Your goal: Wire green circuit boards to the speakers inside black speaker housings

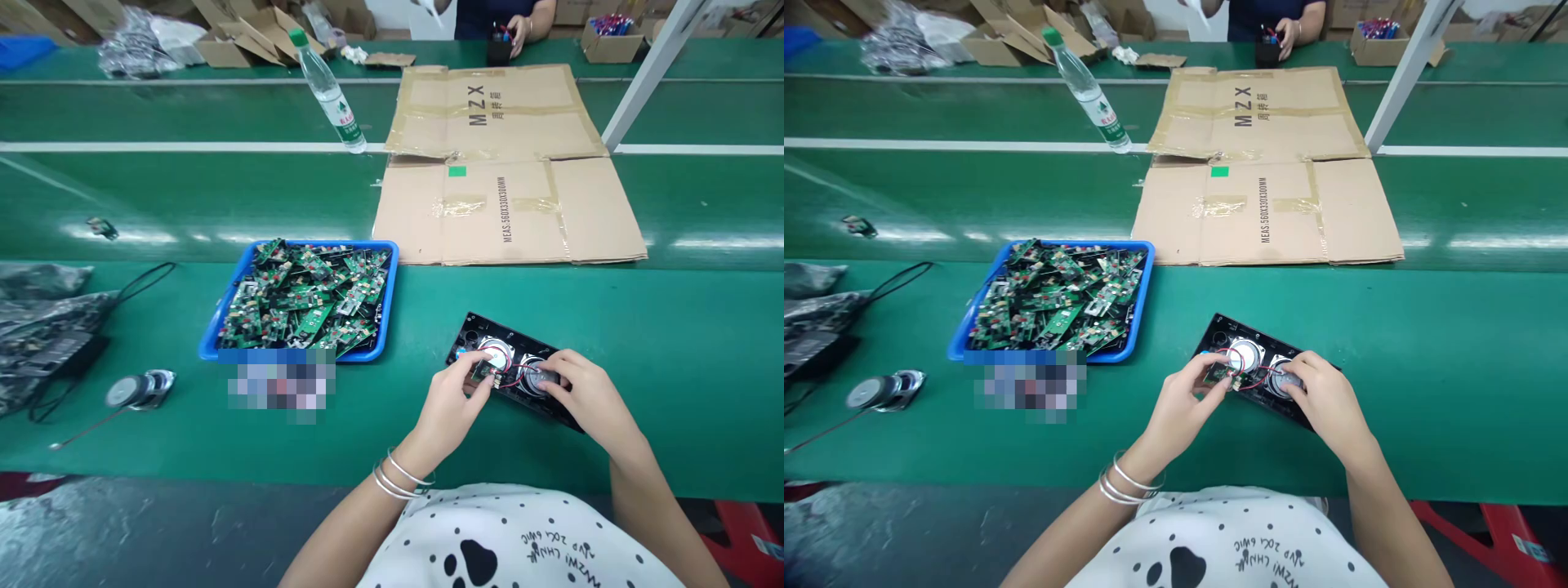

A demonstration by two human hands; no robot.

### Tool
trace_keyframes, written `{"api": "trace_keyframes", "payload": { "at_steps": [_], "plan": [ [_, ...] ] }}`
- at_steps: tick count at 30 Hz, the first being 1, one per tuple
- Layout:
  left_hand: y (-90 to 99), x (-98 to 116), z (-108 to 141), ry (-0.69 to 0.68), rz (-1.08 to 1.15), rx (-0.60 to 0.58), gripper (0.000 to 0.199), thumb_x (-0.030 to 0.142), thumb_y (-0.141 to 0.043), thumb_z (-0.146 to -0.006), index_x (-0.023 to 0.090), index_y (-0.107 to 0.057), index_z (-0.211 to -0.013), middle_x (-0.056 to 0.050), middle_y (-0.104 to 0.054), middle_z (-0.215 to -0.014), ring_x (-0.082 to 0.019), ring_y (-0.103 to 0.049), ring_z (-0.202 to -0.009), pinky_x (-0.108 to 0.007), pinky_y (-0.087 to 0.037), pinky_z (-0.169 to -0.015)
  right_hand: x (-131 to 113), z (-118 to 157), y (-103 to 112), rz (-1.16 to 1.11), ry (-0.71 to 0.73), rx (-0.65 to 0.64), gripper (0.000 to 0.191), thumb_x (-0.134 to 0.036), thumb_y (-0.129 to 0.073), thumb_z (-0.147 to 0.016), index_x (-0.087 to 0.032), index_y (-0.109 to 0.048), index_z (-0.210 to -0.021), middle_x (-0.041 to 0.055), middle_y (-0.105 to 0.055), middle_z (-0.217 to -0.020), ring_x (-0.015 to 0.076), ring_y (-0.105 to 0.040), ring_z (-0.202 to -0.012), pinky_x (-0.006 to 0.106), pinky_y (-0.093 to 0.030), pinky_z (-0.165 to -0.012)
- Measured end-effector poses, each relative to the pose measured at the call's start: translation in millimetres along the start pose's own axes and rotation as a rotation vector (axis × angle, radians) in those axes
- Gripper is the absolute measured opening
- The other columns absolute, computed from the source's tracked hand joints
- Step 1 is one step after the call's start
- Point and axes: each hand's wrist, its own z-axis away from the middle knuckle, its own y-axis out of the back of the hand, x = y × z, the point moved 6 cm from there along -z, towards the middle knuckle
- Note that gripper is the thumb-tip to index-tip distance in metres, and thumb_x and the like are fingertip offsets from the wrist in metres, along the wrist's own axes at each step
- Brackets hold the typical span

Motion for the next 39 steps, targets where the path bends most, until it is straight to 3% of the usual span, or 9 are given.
{"api": "trace_keyframes", "payload": {
  "at_steps": [5,12,16,19,23,26,30,33,39],
  "plan": [
    [0.9,3.3,-0.3,-0.026,-0.015,0.007,0.021,0.014,-0.056,-0.082,0.019,-0.059,-0.102,-0.002,-0.070,-0.094,-0.013,-0.066,-0.070,-0.022,-0.056,-0.062,-7.2,-6.5,-7.7,0.010,0.090,0.023,0.019,-0.028,-0.043,-0.093,-0.020,-0.059,-0.088,0.0055,-0.059,-0.091,0.0200,-0.057,-0.082,0.032,-0.046,-0.069],
    [8.4,4.9,-1.1,-0.102,-0.120,0.164,0.018,0.014,-0.054,-0.085,0.019,-0.058,-0.101,-0.002,-0.069,-0.094,-0.013,-0.066,-0.076,-0.022,-0.057,-0.067,-22.7,-21.5,-1.8,-0.286,0.031,0.259,0.017,-0.033,-0.045,-0.092,-0.019,-0.053,-0.087,0.0057,-0.053,-0.090,0.0155,-0.053,-0.071,0.028,-0.045,-0.063],
    [8.8,3.0,-1.7,-0.113,-0.116,0.198,0.017,0.015,-0.054,-0.085,0.019,-0.057,-0.101,-0.003,-0.069,-0.093,-0.014,-0.067,-0.078,-0.023,-0.057,-0.067,-21.0,-27.4,-21.0,-0.604,-0.118,0.151,0.018,-0.036,-0.045,-0.092,-0.019,-0.051,-0.093,0.0047,-0.059,-0.086,0.0157,-0.057,-0.070,0.027,-0.045,-0.061],
    [9.3,2.4,-2.2,-0.119,-0.116,0.209,0.018,0.016,-0.054,-0.085,0.019,-0.057,-0.102,-0.002,-0.069,-0.092,-0.014,-0.067,-0.076,-0.023,-0.057,-0.068,-25.7,-27.3,-29.3,-0.693,-0.114,0.052,0.018,-0.036,-0.048,-0.090,-0.019,-0.052,-0.095,0.0050,-0.063,-0.088,0.0171,-0.060,-0.078,0.028,-0.047,-0.068],
    [9.2,4.1,-2.9,-0.107,-0.101,0.198,0.019,0.016,-0.056,-0.084,0.019,-0.057,-0.103,-0.002,-0.070,-0.091,-0.014,-0.068,-0.073,-0.022,-0.057,-0.065,-27.6,-24.0,-29.4,-0.629,-0.148,0.034,0.023,-0.034,-0.057,-0.084,-0.020,-0.055,-0.102,0.0038,-0.066,-0.085,0.0190,-0.062,-0.079,0.029,-0.046,-0.067],
    [8.8,7.8,-3.2,-0.099,-0.088,0.178,0.021,0.015,-0.056,-0.084,0.020,-0.059,-0.103,-0.001,-0.071,-0.091,-0.012,-0.068,-0.068,-0.020,-0.057,-0.063,-30.3,-22.9,-24.0,-0.537,-0.112,0.106,0.013,-0.031,-0.057,-0.084,-0.019,-0.060,-0.090,0.0046,-0.065,-0.085,0.0189,-0.062,-0.077,0.030,-0.047,-0.067],
    [9.4,10.9,-3.6,-0.085,-0.064,0.161,0.023,0.015,-0.057,-0.083,0.021,-0.060,-0.105,0.001,-0.072,-0.089,-0.012,-0.068,-0.066,-0.020,-0.057,-0.063,-44.6,-23.1,-13.6,-0.309,0.140,0.231,0.016,-0.021,-0.049,-0.089,-0.019,-0.065,-0.086,0.0056,-0.064,-0.082,0.0196,-0.056,-0.078,0.033,-0.047,-0.070],
    [10.4,10.7,-4.1,-0.070,-0.064,0.167,0.025,0.015,-0.058,-0.082,0.021,-0.060,-0.106,0.001,-0.072,-0.088,-0.012,-0.068,-0.065,-0.020,-0.058,-0.063,-52.8,-22.7,-15.2,-0.200,0.289,0.210,0.021,-0.018,-0.045,-0.092,-0.019,-0.066,-0.092,0.0067,-0.065,-0.087,0.0217,-0.053,-0.083,0.037,-0.047,-0.073],
    [7.3,6.4,-4.2,-0.054,-0.067,0.188,0.026,0.016,-0.057,-0.082,0.021,-0.060,-0.107,0.001,-0.072,-0.088,-0.011,-0.068,-0.063,-0.020,-0.058,-0.062,-46.6,-22.4,-22.5,-0.104,0.218,0.171,0.018,-0.023,-0.049,-0.091,-0.018,-0.066,-0.087,0.0054,-0.066,-0.083,0.0206,-0.054,-0.077,0.037,-0.042,-0.071]
  ]
}}
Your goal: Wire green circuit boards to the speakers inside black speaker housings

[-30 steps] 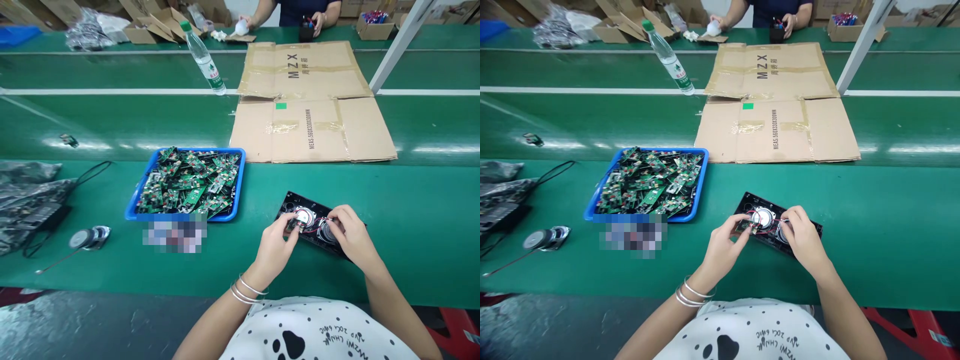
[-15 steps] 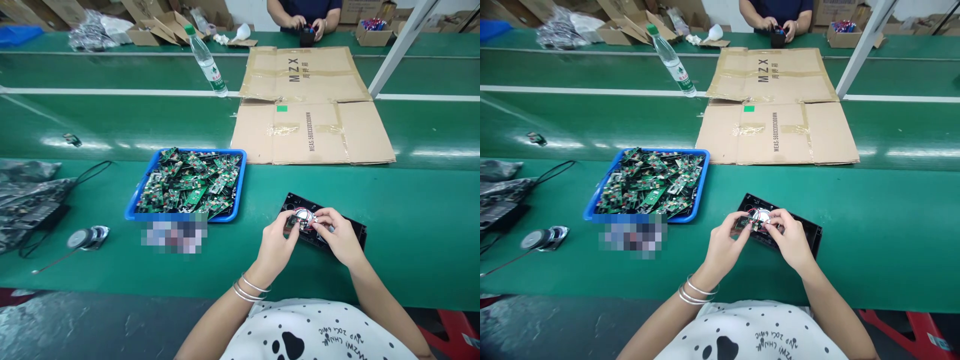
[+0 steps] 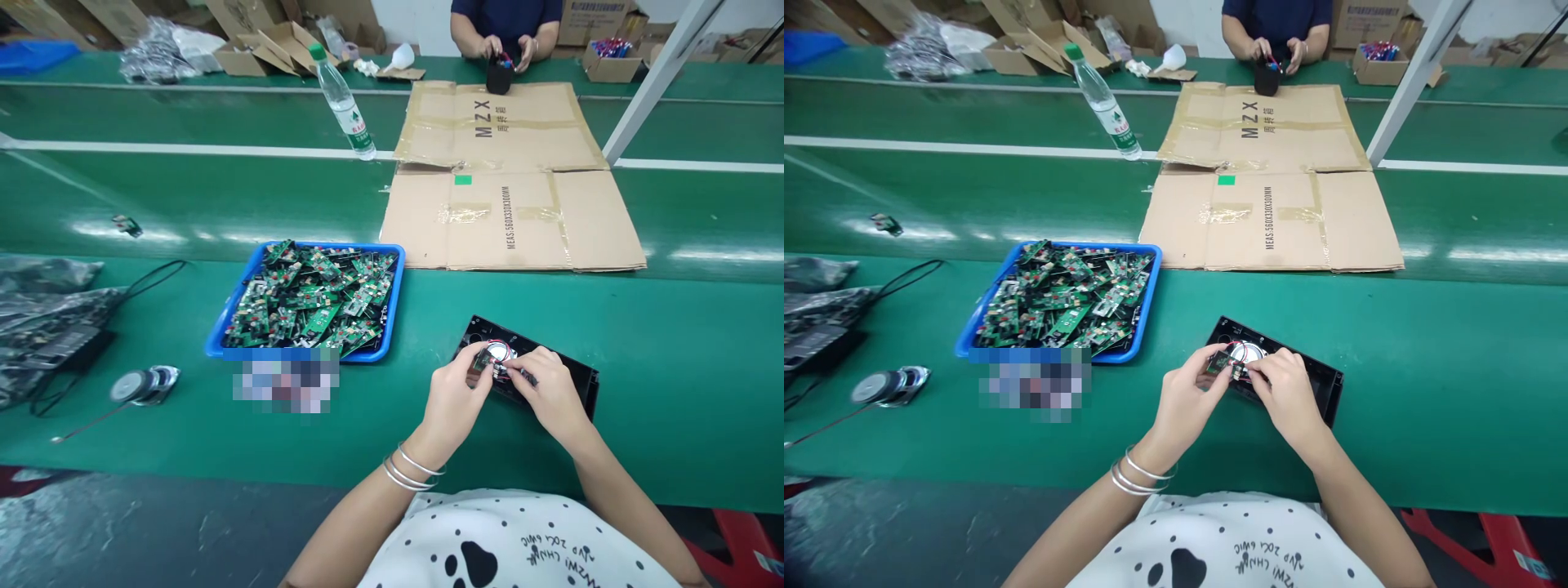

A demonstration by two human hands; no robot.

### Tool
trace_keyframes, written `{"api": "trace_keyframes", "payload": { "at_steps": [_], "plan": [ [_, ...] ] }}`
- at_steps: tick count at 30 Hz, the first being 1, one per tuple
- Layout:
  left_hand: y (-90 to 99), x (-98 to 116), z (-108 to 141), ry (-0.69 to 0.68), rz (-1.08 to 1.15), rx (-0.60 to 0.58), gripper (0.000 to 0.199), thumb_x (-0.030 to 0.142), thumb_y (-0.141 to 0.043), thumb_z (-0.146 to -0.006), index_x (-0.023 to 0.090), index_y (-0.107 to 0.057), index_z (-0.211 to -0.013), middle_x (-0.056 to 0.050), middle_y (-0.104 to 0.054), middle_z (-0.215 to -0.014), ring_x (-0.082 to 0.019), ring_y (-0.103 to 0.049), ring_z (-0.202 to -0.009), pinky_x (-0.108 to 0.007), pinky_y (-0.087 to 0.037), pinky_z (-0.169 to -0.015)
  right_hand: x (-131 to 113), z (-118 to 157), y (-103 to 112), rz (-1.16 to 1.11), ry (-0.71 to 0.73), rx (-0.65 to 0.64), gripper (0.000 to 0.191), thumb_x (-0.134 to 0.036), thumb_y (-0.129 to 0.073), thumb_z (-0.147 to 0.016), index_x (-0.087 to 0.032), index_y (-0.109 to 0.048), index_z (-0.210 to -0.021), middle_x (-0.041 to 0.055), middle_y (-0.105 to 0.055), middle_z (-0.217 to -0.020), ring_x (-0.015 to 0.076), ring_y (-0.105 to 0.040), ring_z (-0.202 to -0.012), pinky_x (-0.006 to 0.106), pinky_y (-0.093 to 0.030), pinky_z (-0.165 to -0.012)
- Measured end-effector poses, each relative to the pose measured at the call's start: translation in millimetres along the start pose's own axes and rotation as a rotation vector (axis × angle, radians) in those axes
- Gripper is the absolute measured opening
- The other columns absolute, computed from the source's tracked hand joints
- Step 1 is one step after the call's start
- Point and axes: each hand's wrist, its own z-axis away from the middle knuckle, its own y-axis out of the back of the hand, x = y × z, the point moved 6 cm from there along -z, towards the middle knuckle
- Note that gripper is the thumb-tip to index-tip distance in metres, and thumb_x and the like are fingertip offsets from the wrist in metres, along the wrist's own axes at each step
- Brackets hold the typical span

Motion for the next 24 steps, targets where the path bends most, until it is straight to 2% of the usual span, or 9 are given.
{"api": "trace_keyframes", "payload": {
  "at_steps": [4,8,19,22,24],
  "plan": [
    [-3.1,-1.9,2.1,-0.034,-0.018,0.056,0.024,0.016,-0.058,-0.082,0.021,-0.060,-0.105,0.000,-0.072,-0.090,-0.012,-0.068,-0.067,-0.022,-0.058,-0.065,0.3,1.5,0.6,0.040,0.002,0.006,0.021,-0.026,-0.050,-0.091,-0.018,-0.063,-0.076,0.0034,-0.064,-0.074,0.0187,-0.053,-0.072,0.035,-0.037,-0.069],
    [-7.5,-3.0,2.4,-0.041,-0.011,0.043,0.025,0.015,-0.058,-0.082,0.022,-0.060,-0.105,0.001,-0.072,-0.089,-0.013,-0.069,-0.067,-0.022,-0.058,-0.065,-0.6,2.9,0.3,0.060,0.046,-0.015,0.022,-0.025,-0.050,-0.091,-0.018,-0.060,-0.073,0.0027,-0.061,-0.071,0.0180,-0.052,-0.071,0.034,-0.035,-0.068],
    [-13.5,0.5,-2.3,-0.112,-0.040,-0.154,0.027,0.013,-0.055,-0.083,0.021,-0.061,-0.109,-0.001,-0.072,-0.091,-0.012,-0.067,-0.066,-0.022,-0.057,-0.064,-17.2,4.5,-2.2,0.270,0.243,-0.104,0.025,-0.018,-0.042,-0.095,-0.017,-0.060,-0.078,0.0051,-0.060,-0.073,0.0195,-0.046,-0.071,0.035,-0.030,-0.066],
    [-10.8,0.2,-4.9,-0.118,0.011,-0.204,0.028,0.014,-0.054,-0.084,0.021,-0.060,-0.111,-0.003,-0.071,-0.100,-0.014,-0.069,-0.075,-0.024,-0.058,-0.068,-10.5,3.5,-3.3,0.197,0.173,-0.106,0.022,-0.021,-0.043,-0.095,-0.018,-0.059,-0.079,0.0044,-0.060,-0.074,0.0192,-0.048,-0.072,0.035,-0.032,-0.068],
    [-8.6,1.2,-6.6,-0.142,0.023,-0.254,0.031,0.013,-0.054,-0.084,0.022,-0.060,-0.113,-0.003,-0.071,-0.104,-0.015,-0.069,-0.081,-0.026,-0.058,-0.072,-0.9,3.1,-3.8,0.118,0.063,-0.095,0.012,-0.023,-0.048,-0.093,-0.018,-0.058,-0.089,0.0027,-0.060,-0.075,0.0184,-0.050,-0.071,0.034,-0.035,-0.069]
  ]
}}
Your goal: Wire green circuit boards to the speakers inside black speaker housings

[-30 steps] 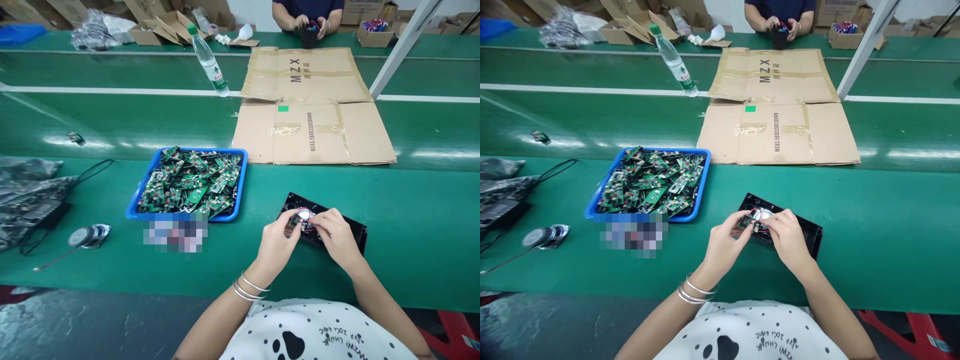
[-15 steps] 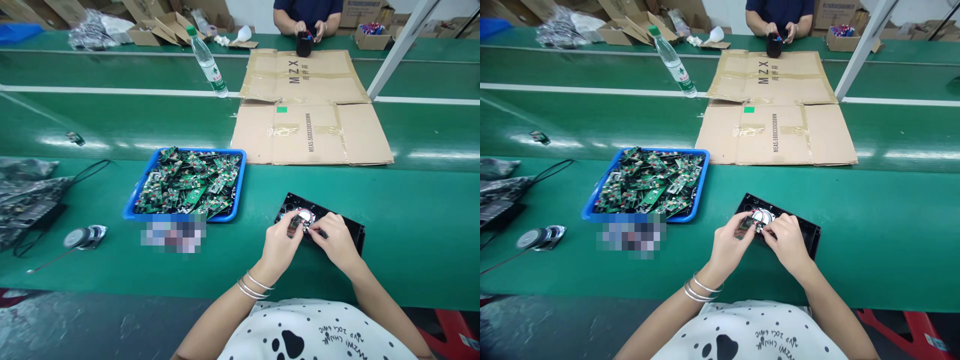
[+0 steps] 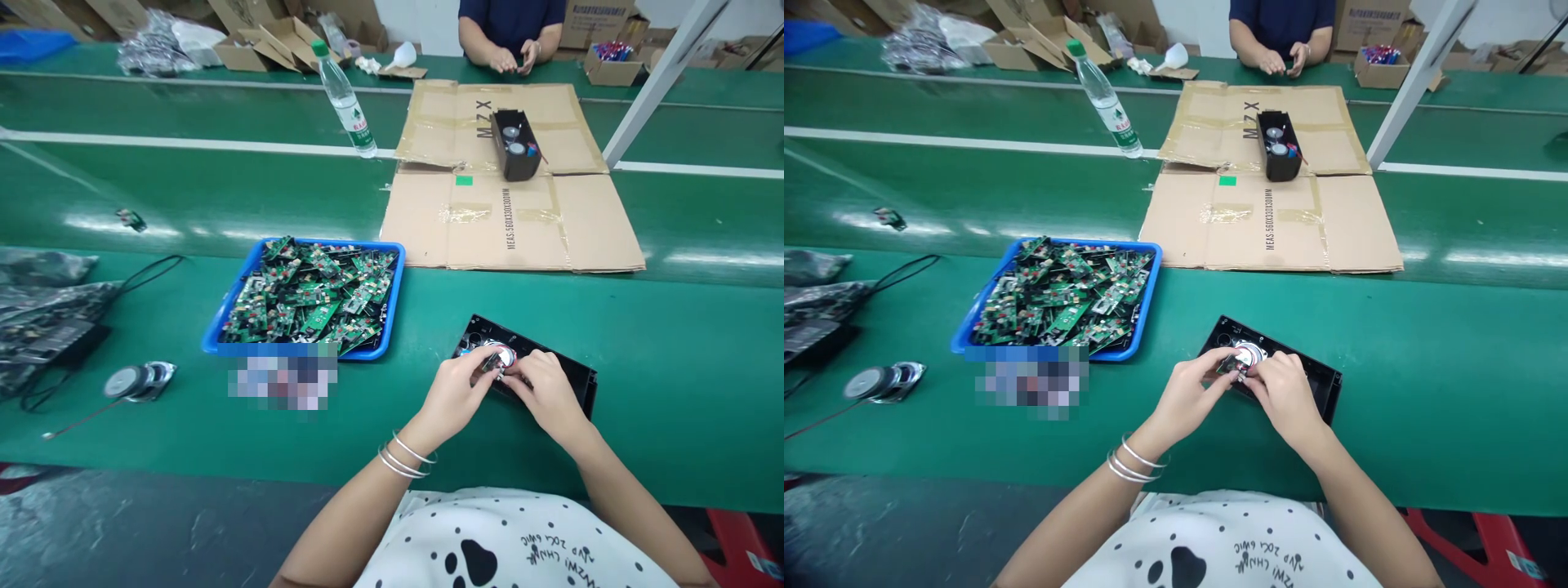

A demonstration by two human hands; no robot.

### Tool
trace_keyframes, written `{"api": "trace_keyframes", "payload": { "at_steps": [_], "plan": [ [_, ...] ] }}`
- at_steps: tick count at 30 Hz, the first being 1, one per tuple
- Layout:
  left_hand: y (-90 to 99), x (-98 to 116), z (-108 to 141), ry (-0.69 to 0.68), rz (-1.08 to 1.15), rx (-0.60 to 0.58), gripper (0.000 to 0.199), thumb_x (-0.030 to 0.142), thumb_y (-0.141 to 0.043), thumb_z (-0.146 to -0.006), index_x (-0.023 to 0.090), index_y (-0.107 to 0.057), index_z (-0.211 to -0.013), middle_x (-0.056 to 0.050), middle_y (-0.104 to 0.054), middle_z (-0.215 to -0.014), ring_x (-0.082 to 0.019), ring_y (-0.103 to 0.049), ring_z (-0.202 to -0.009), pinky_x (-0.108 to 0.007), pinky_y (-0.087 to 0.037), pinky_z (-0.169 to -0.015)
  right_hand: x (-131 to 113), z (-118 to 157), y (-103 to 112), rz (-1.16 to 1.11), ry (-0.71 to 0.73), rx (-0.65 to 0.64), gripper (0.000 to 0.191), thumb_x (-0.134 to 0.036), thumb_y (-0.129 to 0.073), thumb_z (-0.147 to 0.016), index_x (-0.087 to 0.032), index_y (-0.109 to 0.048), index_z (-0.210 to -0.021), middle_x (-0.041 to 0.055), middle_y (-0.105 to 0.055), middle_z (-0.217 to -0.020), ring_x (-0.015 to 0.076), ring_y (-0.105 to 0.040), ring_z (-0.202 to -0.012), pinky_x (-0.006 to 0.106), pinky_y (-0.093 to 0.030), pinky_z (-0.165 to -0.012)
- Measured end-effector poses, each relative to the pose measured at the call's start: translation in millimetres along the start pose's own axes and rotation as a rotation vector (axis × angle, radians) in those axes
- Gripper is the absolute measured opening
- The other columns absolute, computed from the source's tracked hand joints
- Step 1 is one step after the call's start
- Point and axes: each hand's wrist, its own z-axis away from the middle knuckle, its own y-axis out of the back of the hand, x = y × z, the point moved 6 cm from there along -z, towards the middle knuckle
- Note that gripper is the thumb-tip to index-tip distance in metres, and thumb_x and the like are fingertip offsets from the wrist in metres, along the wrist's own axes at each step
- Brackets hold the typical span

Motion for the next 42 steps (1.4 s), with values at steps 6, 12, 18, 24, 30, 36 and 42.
{"api": "trace_keyframes", "payload": {
  "at_steps": [6,12,18,24,30,36,42],
  "plan": [
    [4.5,8.3,-0.3,-0.128,-0.026,-0.096,0.028,0.012,-0.053,-0.086,0.025,-0.064,-0.108,0.000,-0.071,-0.104,-0.015,-0.067,-0.092,-0.024,-0.055,-0.081,2.3,1.6,-9.4,-0.004,0.018,-0.051,0.023,-0.026,-0.043,-0.096,-0.018,-0.053,-0.078,0.0031,-0.056,-0.071,0.0190,-0.048,-0.070,0.034,-0.035,-0.067],
    [-0.9,-0.9,0.6,-0.008,0.087,-0.037,0.025,0.012,-0.053,-0.084,0.023,-0.063,-0.105,-0.001,-0.071,-0.100,-0.015,-0.068,-0.084,-0.025,-0.057,-0.074,0.2,0.1,-7.2,0.021,0.002,-0.037,0.028,-0.029,-0.037,-0.098,-0.017,-0.054,-0.079,0.0052,-0.058,-0.073,0.0207,-0.048,-0.071,0.036,-0.036,-0.067],
    [-2.4,-18.4,2.7,0.273,0.290,-0.078,0.022,0.019,-0.062,-0.078,0.020,-0.058,-0.100,0.001,-0.067,-0.075,-0.016,-0.068,-0.062,-0.027,-0.058,-0.061,21.0,7.5,38.9,-0.066,-0.126,0.137,0.023,-0.032,-0.043,-0.095,-0.021,-0.056,-0.110,0.0070,-0.062,-0.101,0.0226,-0.054,-0.096,0.038,-0.045,-0.084],
    [6.9,-22.4,-1.9,0.413,0.311,-0.120,0.037,0.030,-0.079,-0.062,0.019,-0.048,-0.079,0.003,-0.064,-0.055,-0.017,-0.065,-0.051,-0.022,-0.052,-0.046,23.8,26.6,30.0,0.233,-0.092,-0.053,0.076,-0.051,-0.063,-0.078,-0.019,-0.032,-0.139,0.0149,-0.024,-0.147,0.0356,-0.023,-0.133,0.058,-0.030,-0.103],
    [0.7,-27.3,-4.8,0.551,0.228,-0.133,0.041,0.050,-0.059,-0.078,0.018,-0.041,-0.060,-0.001,-0.060,-0.047,-0.014,-0.059,-0.037,-0.017,-0.040,-0.033,19.6,29.5,-2.5,0.525,-0.116,-0.194,0.096,-0.034,-0.080,-0.060,-0.022,-0.030,-0.141,0.0187,-0.023,-0.145,0.0405,-0.028,-0.128,0.064,-0.020,-0.102],
    [0.4,-26.7,-8.1,0.535,0.174,-0.163,0.047,0.057,-0.043,-0.084,0.015,-0.052,-0.065,-0.003,-0.060,-0.047,-0.015,-0.059,-0.037,-0.019,-0.039,-0.032,30.7,33.8,8.9,0.431,-0.142,-0.127,0.083,-0.033,-0.076,-0.060,-0.028,-0.039,-0.134,0.0110,-0.035,-0.139,0.0348,-0.037,-0.121,0.053,-0.031,-0.098],
    [78.8,-49.5,-15.7,0.413,-0.063,0.144,0.038,0.050,-0.041,-0.087,0.016,-0.056,-0.080,-0.004,-0.064,-0.060,-0.018,-0.064,-0.052,-0.026,-0.049,-0.047,126.5,99.5,74.9,0.551,-0.328,0.136,0.076,-0.054,-0.064,-0.068,-0.020,-0.041,-0.132,0.0195,-0.045,-0.126,0.0416,-0.049,-0.101,0.054,-0.041,-0.081]
  ]
}}
